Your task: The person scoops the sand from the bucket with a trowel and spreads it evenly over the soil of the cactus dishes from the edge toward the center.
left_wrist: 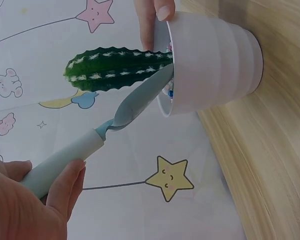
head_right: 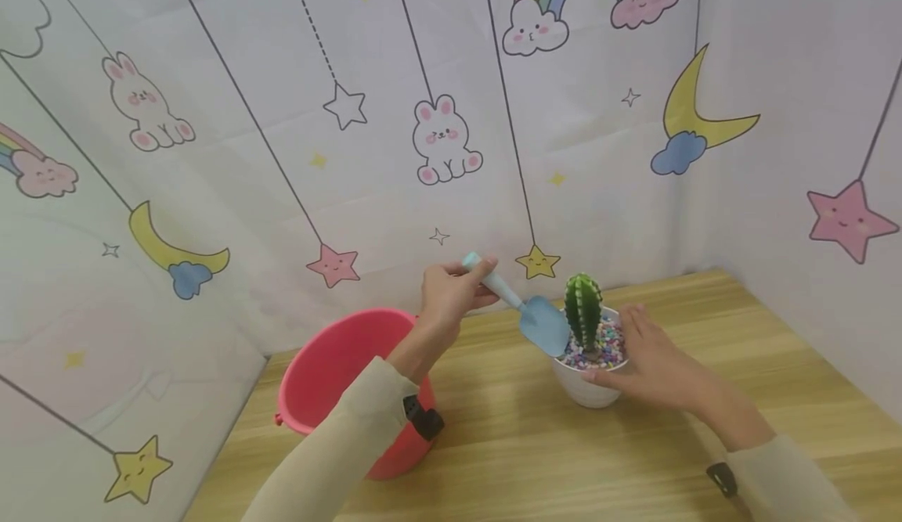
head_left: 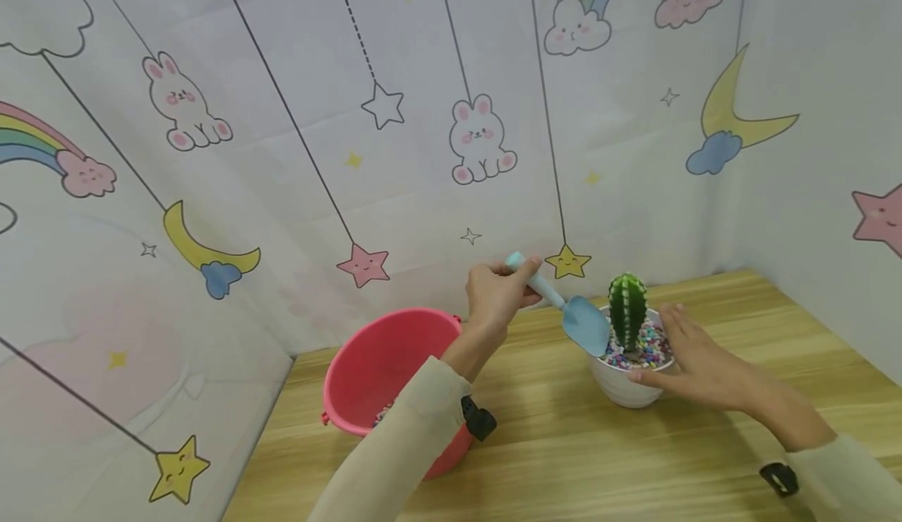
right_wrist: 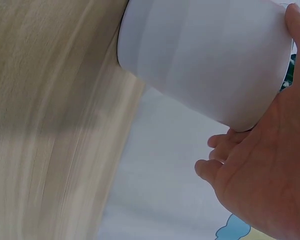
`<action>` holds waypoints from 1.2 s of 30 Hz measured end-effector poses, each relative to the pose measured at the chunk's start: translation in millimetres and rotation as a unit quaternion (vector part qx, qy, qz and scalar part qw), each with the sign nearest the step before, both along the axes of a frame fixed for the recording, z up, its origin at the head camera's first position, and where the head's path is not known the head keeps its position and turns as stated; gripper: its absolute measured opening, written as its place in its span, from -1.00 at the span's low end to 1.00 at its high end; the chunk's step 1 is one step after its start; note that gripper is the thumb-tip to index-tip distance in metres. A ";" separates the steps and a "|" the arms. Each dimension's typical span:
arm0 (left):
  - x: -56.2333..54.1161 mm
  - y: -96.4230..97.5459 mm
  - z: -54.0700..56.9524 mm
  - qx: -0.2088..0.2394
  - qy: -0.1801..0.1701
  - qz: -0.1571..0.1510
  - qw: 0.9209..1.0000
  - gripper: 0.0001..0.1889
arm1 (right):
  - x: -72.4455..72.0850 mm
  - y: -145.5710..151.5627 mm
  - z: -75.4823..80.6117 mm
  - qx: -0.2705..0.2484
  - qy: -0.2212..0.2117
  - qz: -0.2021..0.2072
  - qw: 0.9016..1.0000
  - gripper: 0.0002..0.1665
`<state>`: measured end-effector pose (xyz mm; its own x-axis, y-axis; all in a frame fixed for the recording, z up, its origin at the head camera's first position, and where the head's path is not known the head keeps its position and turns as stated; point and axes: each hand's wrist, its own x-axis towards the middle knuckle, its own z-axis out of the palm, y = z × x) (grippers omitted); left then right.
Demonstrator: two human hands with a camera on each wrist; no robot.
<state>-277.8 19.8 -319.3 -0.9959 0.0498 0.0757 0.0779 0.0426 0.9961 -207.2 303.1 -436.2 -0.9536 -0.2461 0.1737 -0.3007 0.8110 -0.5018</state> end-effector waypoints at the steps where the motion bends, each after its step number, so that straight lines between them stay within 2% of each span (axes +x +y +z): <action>1: -0.1 -0.2 -0.2 -0.002 0.003 -0.002 1.000 -0.62 | 0.3 -0.1 0.0 0.000 -0.002 0.001 1.000 0.46; 7: 0.4 -1.5 0.3 -0.019 0.024 -0.018 0.999 -0.62 | 1.4 0.2 -0.3 -0.006 -0.011 0.003 1.000 0.46; 12: 1.6 -2.9 1.0 -0.030 0.061 -0.020 0.998 -0.63 | 0.8 0.8 -0.1 -0.009 -0.017 0.003 1.000 0.47; 16: 0.6 -5.9 1.5 -0.014 0.076 -0.001 0.997 -0.63 | 0.6 1.0 0.4 -0.012 -0.016 0.004 1.000 0.48; 20: -0.8 -12.8 4.0 0.013 0.078 0.018 0.997 -0.64 | 0.0 1.3 0.1 -0.014 -0.014 0.005 1.000 0.48; 26: -1.1 -32.0 14.5 0.044 0.087 0.019 0.995 -0.63 | -1.1 1.1 -1.2 -0.013 -0.013 0.006 1.000 0.46; 30: 2.2 -51.6 24.4 0.032 0.103 0.027 0.994 -0.61 | 0.4 -1.8 9.8 -0.006 0.009 -0.010 1.000 0.43; 36: 11.3 -81.1 41.8 0.015 0.116 0.048 0.992 -0.62 | 6.6 -5.3 44.2 -0.021 0.065 -0.052 0.996 0.35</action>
